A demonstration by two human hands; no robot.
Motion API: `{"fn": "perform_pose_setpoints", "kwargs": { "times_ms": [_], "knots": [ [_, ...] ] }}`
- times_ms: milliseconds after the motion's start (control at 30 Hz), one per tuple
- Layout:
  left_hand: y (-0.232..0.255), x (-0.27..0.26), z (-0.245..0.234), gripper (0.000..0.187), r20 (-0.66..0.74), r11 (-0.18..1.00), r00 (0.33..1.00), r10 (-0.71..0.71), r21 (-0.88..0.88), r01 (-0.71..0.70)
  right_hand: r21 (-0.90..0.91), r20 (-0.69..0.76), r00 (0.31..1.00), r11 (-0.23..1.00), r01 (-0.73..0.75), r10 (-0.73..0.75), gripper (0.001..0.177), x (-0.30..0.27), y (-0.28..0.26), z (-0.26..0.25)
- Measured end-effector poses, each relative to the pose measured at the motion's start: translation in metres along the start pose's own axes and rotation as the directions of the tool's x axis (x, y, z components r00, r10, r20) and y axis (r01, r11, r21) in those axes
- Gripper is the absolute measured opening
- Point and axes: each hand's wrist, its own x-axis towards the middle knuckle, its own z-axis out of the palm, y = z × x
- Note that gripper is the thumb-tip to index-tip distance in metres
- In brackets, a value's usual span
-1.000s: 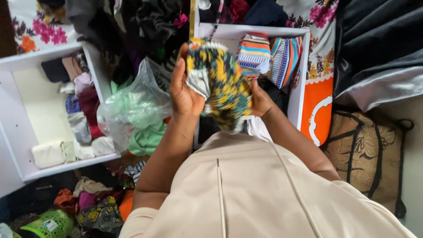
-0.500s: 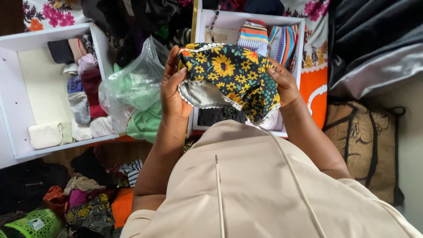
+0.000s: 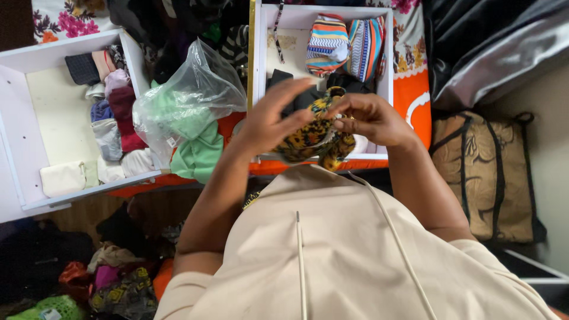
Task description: The person sorts through a pile of clothes on a bed, folding various items such as underwear and swimwear before placing them into a white drawer.
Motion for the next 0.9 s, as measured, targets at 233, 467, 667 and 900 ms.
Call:
{"fn": "perform_pose_setpoints", "kwargs": {
  "times_ms": [233, 467, 667, 900],
  "knots": [
    [0.013, 0.007, 0.005, 0.047, 0.326, 0.986, 0.935, -0.142, -0.038, 0.163, -0.118, -0.103, 0.992, 0.991, 0.059, -0.071, 0.025, -0.009, -0.023, 0.024],
    [0.014, -0.034, -0.089, 0.039, 0.15, 0.994, 0.983, -0.102, 0.052, 0.095, -0.661, -0.284, 0.938, 0.75, -0.04, -0.2, 0.021, -0.01, -0.038, 0.047],
    [0.025, -0.062, -0.12, 0.041, 0.123, 0.954, 0.991, -0.056, 0.299, 0.017, -0.797, -0.213, 0.896, 0.599, 0.071, -0.389, 0.023, -0.011, -0.052, 0.087],
    [0.002, -0.084, -0.117, 0.048, 0.167, 0.997, 0.986, -0.015, 0.081, 0.001, -0.067, -0.471, 0.855, 0.976, 0.209, -0.215, 0.026, -0.058, -0.017, 0.118]
  ]
}}
